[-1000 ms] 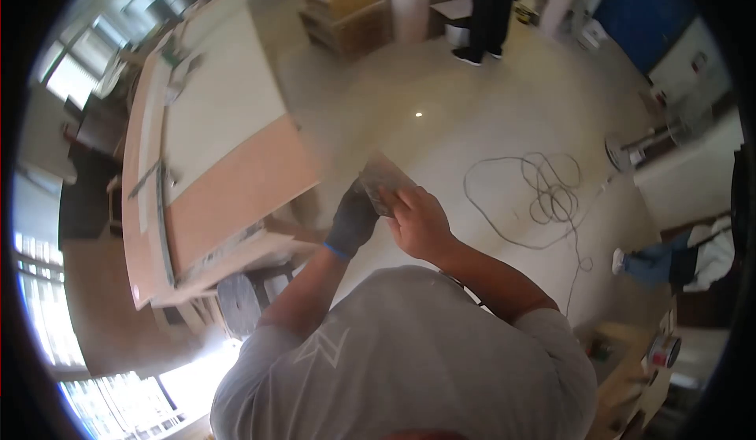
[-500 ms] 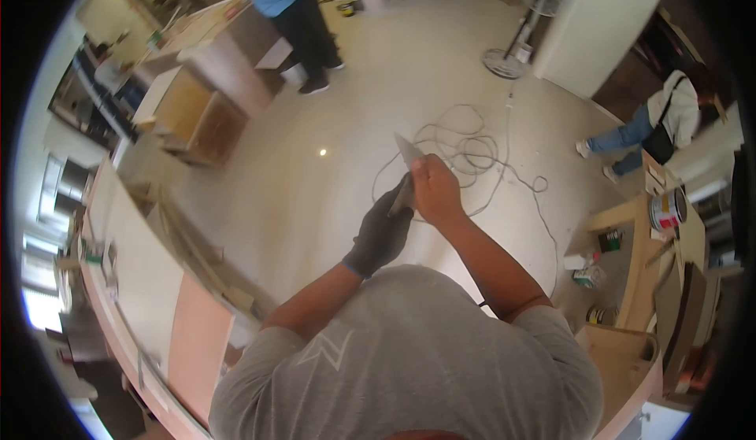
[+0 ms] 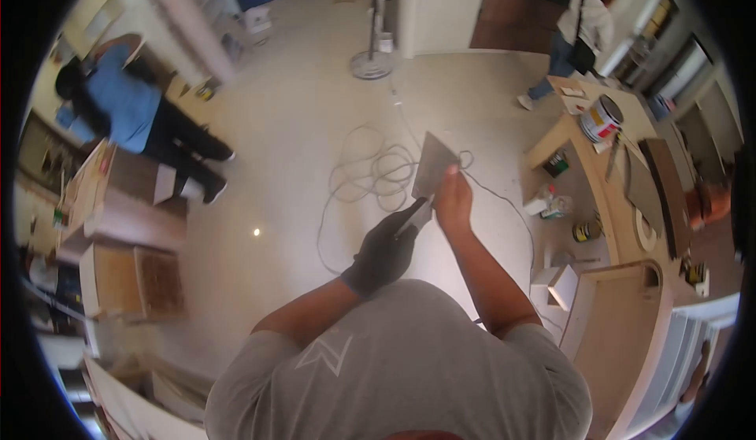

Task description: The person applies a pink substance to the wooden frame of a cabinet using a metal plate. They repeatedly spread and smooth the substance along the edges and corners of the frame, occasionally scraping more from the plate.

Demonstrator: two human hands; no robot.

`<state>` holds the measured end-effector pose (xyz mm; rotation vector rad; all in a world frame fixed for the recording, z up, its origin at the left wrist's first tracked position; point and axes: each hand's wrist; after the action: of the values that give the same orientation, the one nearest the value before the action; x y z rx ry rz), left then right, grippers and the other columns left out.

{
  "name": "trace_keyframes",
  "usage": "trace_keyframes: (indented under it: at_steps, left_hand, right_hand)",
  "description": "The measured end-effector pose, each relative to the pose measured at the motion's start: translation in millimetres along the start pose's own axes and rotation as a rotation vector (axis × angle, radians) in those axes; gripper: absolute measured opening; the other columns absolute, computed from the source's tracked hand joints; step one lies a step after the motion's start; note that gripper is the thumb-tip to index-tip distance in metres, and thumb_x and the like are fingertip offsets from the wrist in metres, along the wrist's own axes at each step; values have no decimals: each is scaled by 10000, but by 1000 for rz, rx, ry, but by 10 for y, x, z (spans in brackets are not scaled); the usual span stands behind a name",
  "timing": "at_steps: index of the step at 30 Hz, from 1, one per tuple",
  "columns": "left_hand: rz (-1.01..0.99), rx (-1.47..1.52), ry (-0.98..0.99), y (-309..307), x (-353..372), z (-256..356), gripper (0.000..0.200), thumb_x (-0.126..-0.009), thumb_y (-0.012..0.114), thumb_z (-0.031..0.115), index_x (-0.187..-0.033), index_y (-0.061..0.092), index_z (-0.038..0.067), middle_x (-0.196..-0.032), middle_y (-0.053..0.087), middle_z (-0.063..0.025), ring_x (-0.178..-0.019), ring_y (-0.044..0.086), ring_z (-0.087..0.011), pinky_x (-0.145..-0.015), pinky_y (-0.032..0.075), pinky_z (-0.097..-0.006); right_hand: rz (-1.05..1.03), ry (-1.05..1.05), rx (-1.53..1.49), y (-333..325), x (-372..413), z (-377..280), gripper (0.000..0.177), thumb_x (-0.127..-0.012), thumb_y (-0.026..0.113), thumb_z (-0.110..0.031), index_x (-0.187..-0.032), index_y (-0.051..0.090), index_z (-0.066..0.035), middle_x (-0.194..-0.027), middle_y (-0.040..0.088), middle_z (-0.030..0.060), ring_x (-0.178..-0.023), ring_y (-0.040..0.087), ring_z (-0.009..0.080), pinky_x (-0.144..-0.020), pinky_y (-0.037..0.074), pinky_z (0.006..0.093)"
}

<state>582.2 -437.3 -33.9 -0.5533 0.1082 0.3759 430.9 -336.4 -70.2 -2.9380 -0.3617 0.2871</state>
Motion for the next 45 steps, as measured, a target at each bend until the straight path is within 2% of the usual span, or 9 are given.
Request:
trace_keyframes:
  at_steps: [2,9,14,18,26,33,37,40,45]
  left_hand:
    - [9,-31,-42,-80,-272,-107,459,-992,482,179,-1440,512,83,-1325,605,-202,-1201,598,-377,-1020,464,-443]
    - [-82,-169,527,32,-1016,-170,421,-891,546,38,-1308,520,-16,-1035,666,-245,-868,655,-428,-750,528,-531]
    - [-131,-148,488,105,-1401,-25,486,-895,566,84,-1360,460,-11,-1040,661,-252,-853,658,-435,-714,533,-522]
    - [-28,-232,595,-44,-1464,154,419,-943,554,135,-1329,473,-6,-1014,672,-238,-823,666,-436,-713,532,-522]
    - [109,-342,505,26,-1525,38,446,-925,593,274,-1236,538,-41,-866,664,-218,-791,690,-368,-654,554,-471]
    - [98,-454,183,-314,-1341,-35,519,-961,566,267,-1410,479,22,-965,659,-185,-820,663,-358,-708,538,-477]
    - [158,-450,-23,-526,-1143,-107,506,-961,556,230,-1424,491,38,-1013,670,-197,-869,671,-362,-743,545,-474]
    - [435,-279,-32,-775,-1001,-583,493,-971,554,175,-1460,504,136,-1097,674,-204,-986,656,-375,-860,525,-458]
    - [425,-192,10,-1018,-343,-518,488,-981,577,159,-1465,517,147,-1102,675,-185,-999,637,-377,-884,518,-443]
  right_hand:
    - [155,-3,-172,-104,-227,49,610,-1084,363,-533,-869,573,-2,-821,540,2,-785,469,112,-705,423,294]
    - [322,32,-35,-18,-109,-48,501,-1103,380,-426,-961,579,12,-860,571,40,-834,527,126,-744,441,308]
    - [266,-186,29,122,-240,-207,410,-1098,394,-285,-1187,609,51,-943,672,130,-857,616,210,-776,488,340]
    - [157,-77,-46,3,-419,-230,369,-1092,413,-265,-1109,627,35,-891,665,117,-810,613,206,-757,491,336]
    - [-62,-221,159,-17,-611,-53,354,-1085,434,-251,-1187,621,32,-912,677,77,-819,628,172,-780,514,315]
    - [-151,-310,7,338,-519,-195,399,-1068,462,-296,-1215,616,42,-1002,721,149,-947,678,235,-855,509,356]
    - [-338,-162,178,427,-409,-224,403,-1055,501,-314,-1198,621,43,-1026,699,139,-921,644,218,-837,497,356]
    - [-317,-124,-7,514,-539,71,398,-1041,543,-317,-1148,642,53,-1023,696,138,-895,641,229,-838,504,356]
    - [-452,415,-690,659,-684,0,582,-1006,586,-496,-1335,543,-18,-1170,671,138,-1020,652,268,-941,515,409]
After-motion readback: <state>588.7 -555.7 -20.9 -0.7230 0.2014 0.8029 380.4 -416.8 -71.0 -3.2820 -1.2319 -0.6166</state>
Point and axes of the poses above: each hand's wrist, its own x-axis away from the middle knuckle, its own y-axis out of the palm, z = x × y
